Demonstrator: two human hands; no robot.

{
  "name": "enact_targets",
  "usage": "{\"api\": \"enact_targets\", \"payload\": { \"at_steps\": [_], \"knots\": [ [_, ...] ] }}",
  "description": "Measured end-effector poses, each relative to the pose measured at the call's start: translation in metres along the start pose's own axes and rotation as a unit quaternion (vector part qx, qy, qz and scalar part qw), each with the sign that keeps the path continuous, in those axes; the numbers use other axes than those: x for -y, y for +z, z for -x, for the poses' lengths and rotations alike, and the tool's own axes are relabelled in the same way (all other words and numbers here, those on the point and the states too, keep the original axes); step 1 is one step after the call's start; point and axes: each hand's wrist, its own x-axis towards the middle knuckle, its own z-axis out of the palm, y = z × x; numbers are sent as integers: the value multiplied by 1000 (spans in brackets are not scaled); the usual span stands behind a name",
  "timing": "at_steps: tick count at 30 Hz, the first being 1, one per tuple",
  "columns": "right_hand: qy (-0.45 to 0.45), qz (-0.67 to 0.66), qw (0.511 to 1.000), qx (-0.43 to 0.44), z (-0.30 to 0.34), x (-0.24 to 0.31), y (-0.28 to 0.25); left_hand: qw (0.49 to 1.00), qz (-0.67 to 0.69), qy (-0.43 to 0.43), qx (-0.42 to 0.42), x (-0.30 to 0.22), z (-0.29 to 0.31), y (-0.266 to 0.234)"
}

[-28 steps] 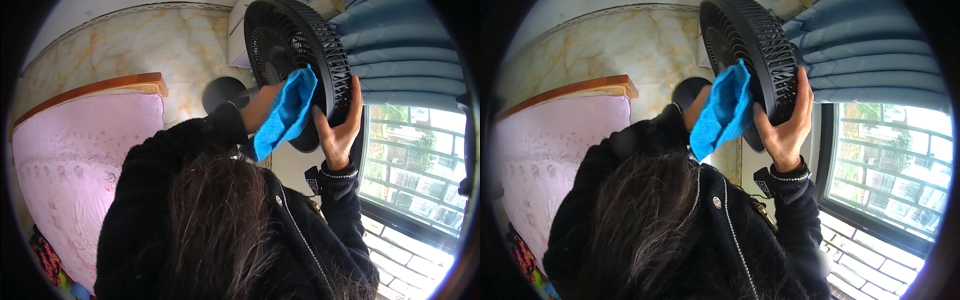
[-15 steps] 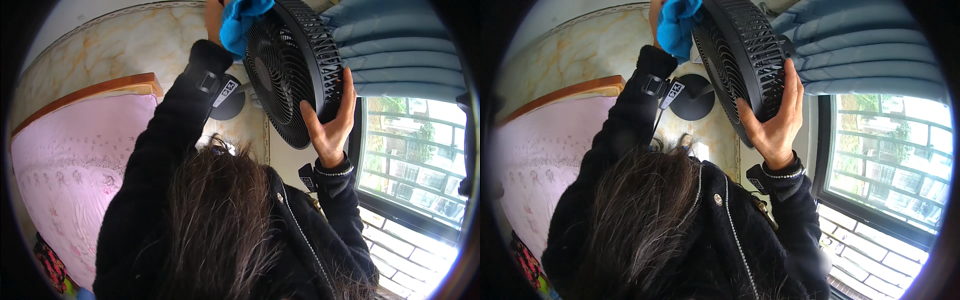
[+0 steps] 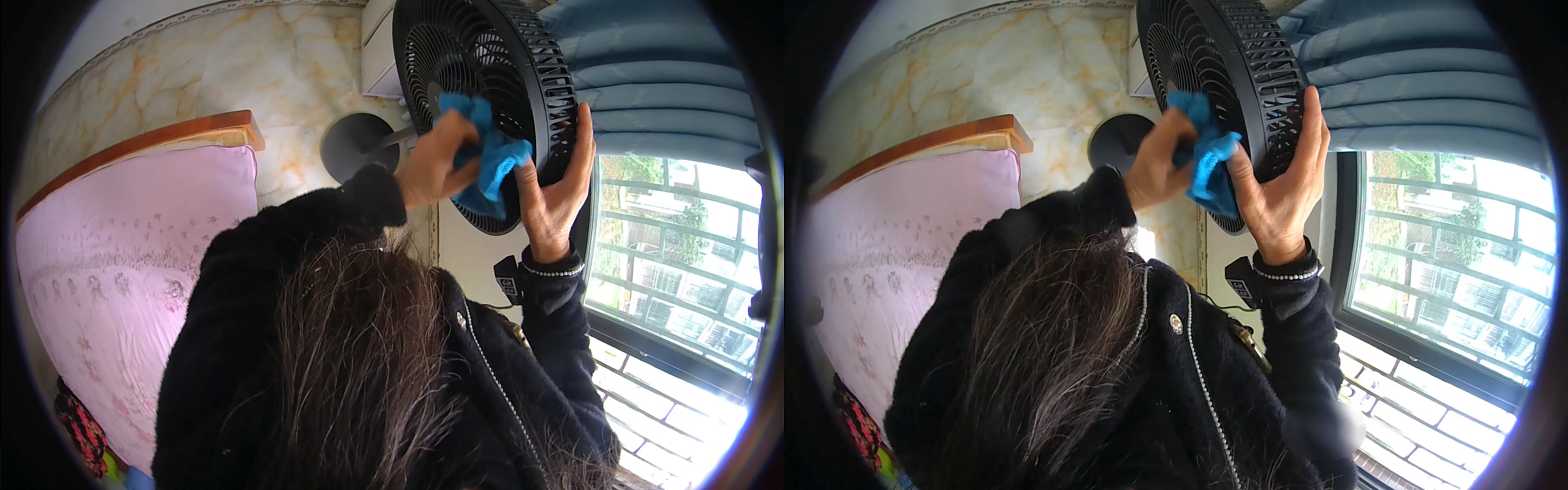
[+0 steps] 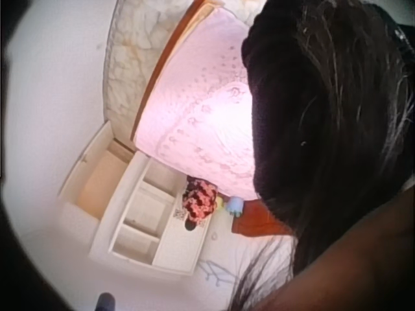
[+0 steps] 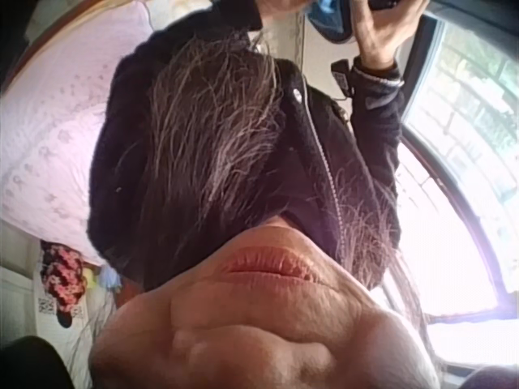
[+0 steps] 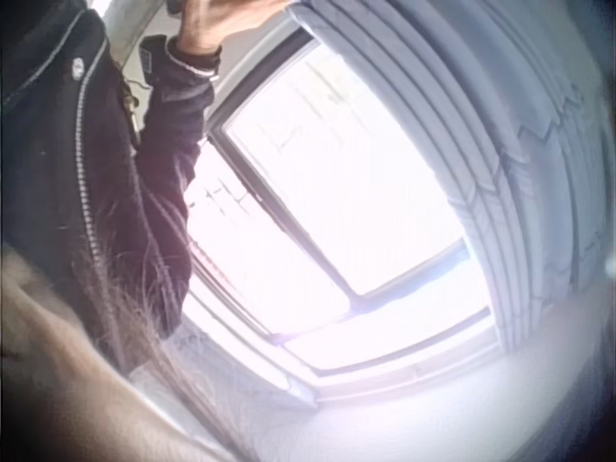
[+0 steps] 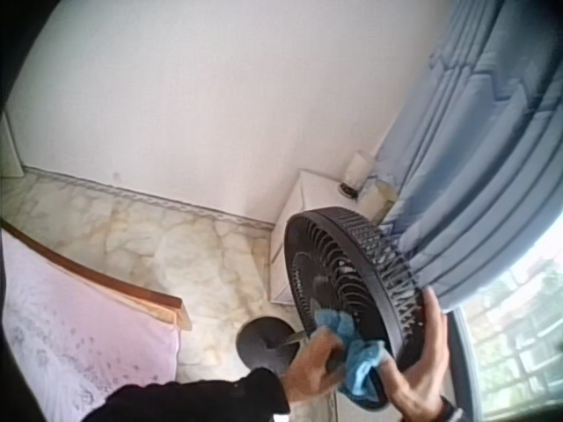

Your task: The person wipes a green plastic stool with a blue cloth, cleaning the underside, sides, and top surface. Then the person wipes the exterior of a black electric fan, cleaning the grill and base.

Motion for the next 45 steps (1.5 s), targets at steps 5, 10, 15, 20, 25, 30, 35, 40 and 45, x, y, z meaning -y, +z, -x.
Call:
{"api": "enact_targets", "payload": {
  "at_steps": [5, 10, 15, 20, 25, 30, 35, 40, 45],
  "knots": [
    [19, -15, 1000, 11, 1, 5, 2, 987, 17, 4, 160, 15, 42, 6],
    [2, 7, 1000, 18, 1, 8, 0, 942, -11, -333, 39, 69, 56, 6],
    [-12, 18, 999, 39, 3, 10, -3, 937, 85, -292, -169, 158, 31, -11],
    [4, 18, 999, 28, 2, 11, -4, 840, 209, -467, -179, 188, -6, -44],
    [-3, 9, 1000, 23, 2, 15, -4, 787, 366, -429, -251, 160, -63, -75],
    [-10, 19, 1000, 7, 0, 14, -3, 893, 268, -262, -251, 89, -104, -64],
    [4, 26, 1000, 6, 2, 11, -4, 978, 58, -49, -196, -9, -103, -36],
    [-25, 30, 999, 28, 2, 4, -7, 992, 6, 124, 21, -59, -75, -29],
    [-12, 16, 1000, 7, 1, 8, -3, 981, -109, 142, -74, -38, -87, -30]
  ]
}}
